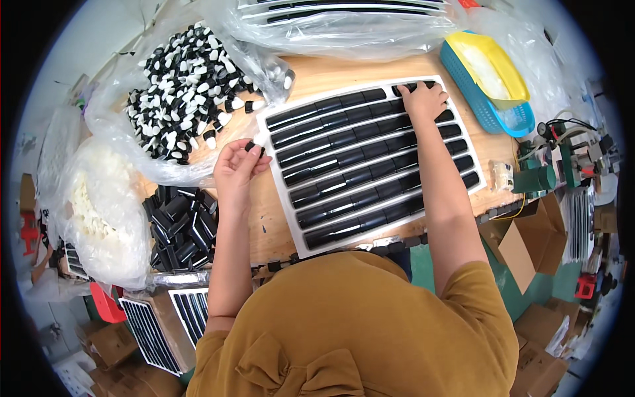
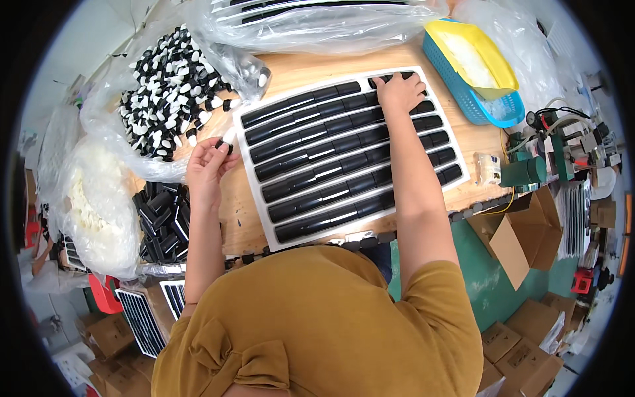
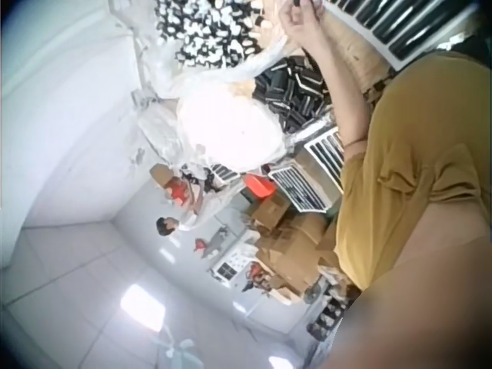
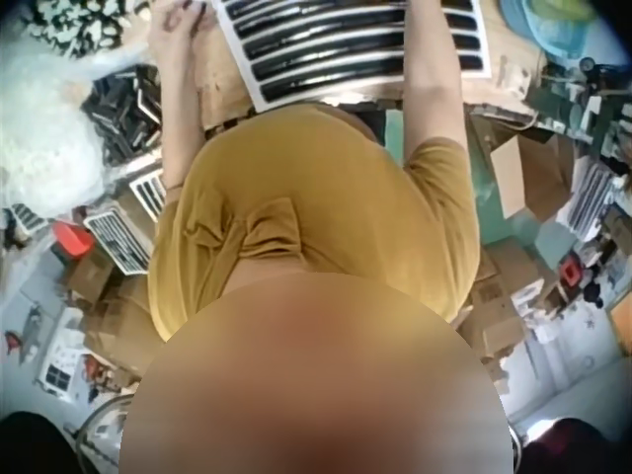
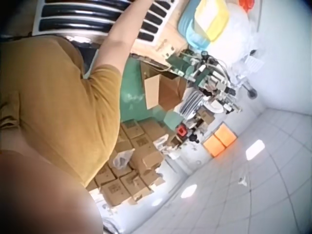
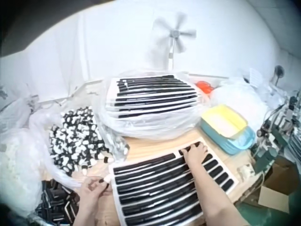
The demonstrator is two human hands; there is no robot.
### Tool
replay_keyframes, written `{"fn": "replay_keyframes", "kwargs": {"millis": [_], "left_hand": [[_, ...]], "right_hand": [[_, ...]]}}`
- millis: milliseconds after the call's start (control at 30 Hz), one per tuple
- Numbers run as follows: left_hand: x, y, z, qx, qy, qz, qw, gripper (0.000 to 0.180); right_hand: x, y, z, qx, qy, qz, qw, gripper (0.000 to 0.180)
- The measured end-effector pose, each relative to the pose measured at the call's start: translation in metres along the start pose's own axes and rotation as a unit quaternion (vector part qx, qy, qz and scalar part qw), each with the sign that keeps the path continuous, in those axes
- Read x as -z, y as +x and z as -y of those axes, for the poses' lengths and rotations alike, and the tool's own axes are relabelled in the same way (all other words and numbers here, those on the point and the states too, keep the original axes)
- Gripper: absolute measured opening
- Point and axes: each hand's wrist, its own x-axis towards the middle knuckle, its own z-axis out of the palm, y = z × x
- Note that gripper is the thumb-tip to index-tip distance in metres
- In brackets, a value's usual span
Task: Assembling black cylindrical components into a white packaging tray at a workshop table.
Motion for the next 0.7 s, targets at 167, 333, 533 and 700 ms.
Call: {"fn": "replay_keyframes", "kwargs": {"millis": [167, 333, 533, 700], "left_hand": [[-0.008, -0.004, 0.003, 0.017, -0.004, 0.014, 1.000, 0.025], [-0.021, -0.011, 0.002, 0.052, -0.012, 0.062, 0.997, 0.028], [-0.016, -0.026, -0.009, 0.070, -0.048, 0.094, 0.992, 0.034], [-0.027, -0.033, -0.019, 0.054, -0.028, 0.101, 0.993, 0.031]], "right_hand": [[-0.008, -0.011, 0.010, 0.052, 0.003, -0.053, 0.997, 0.044], [-0.006, -0.017, 0.022, 0.102, 0.112, -0.049, 0.987, 0.036], [0.073, -0.085, 0.050, 0.063, 0.657, 0.241, 0.712, 0.029], [0.119, -0.154, 0.054, 0.115, 0.662, 0.426, 0.606, 0.022]]}}
